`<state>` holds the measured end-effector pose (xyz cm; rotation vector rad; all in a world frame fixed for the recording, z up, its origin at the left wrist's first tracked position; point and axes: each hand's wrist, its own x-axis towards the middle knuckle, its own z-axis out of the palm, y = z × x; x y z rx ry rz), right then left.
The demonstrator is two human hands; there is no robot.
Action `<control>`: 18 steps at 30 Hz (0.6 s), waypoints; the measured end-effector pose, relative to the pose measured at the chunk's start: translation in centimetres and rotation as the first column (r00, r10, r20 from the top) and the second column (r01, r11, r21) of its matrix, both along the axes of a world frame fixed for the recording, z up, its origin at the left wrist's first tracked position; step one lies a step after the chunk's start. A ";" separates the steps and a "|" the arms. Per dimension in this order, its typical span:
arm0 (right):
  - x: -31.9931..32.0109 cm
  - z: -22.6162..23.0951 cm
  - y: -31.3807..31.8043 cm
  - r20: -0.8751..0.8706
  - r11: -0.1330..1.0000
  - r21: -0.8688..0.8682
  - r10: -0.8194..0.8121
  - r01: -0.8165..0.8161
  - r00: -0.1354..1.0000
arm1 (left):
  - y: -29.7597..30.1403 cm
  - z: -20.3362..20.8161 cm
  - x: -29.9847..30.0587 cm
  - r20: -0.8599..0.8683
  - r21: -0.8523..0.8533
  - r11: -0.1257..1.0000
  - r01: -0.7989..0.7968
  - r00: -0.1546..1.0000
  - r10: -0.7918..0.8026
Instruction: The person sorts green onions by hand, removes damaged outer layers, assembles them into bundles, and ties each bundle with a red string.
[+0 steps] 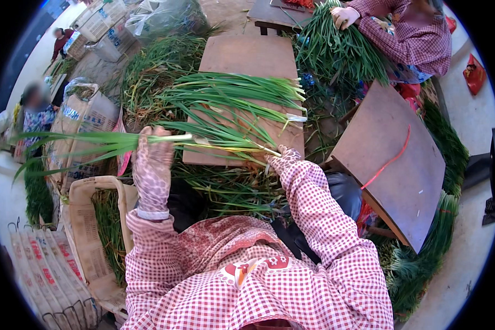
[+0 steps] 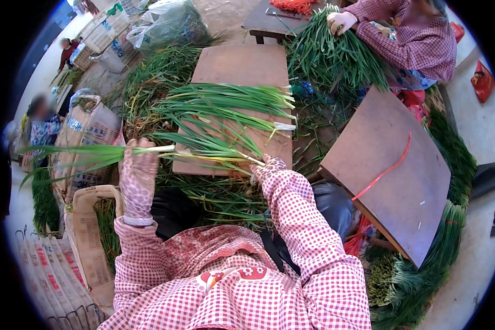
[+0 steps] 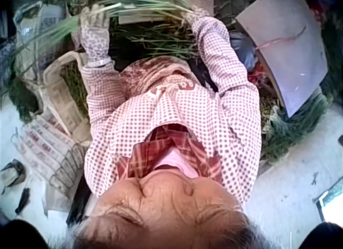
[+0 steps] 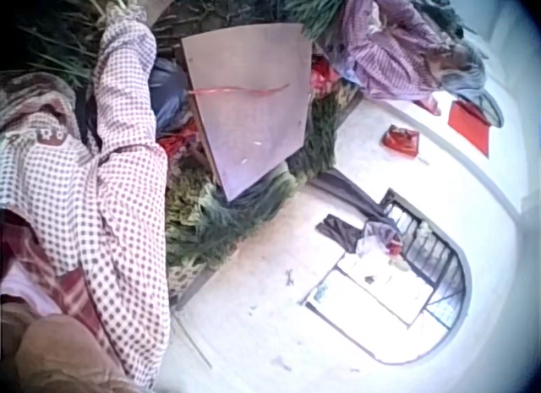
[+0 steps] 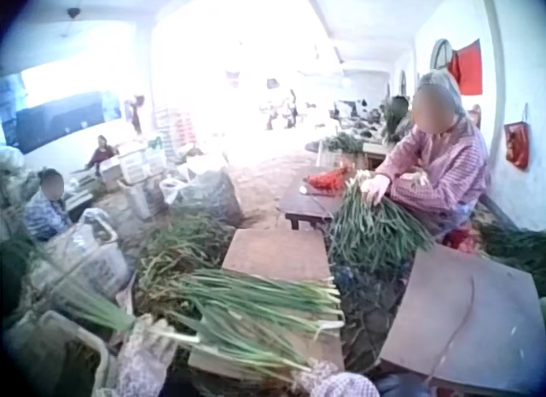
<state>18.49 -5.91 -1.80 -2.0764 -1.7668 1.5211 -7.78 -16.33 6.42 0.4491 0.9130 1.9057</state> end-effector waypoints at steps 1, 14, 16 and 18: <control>0.5 -0.3 0.2 -0.109 0.997 -0.081 -0.024 0.016 0.994 | 0.3 0.0 0.4 0.135 -0.238 0.970 -0.040 0.988 0.074; 2.4 6.5 -5.0 0.011 0.732 0.539 0.488 -0.416 0.873 | -0.4 -3.4 5.1 0.065 -0.268 0.899 0.348 0.937 -0.343; -0.3 5.0 -6.8 -0.473 0.888 0.362 0.437 -0.284 0.765 | -0.2 -4.8 6.3 0.181 -0.120 0.920 0.373 0.919 -0.349; -0.9 4.2 -7.7 -0.238 0.697 0.286 0.717 -0.658 0.656 | -0.8 -3.7 6.9 0.275 -0.056 0.949 0.309 0.919 -0.283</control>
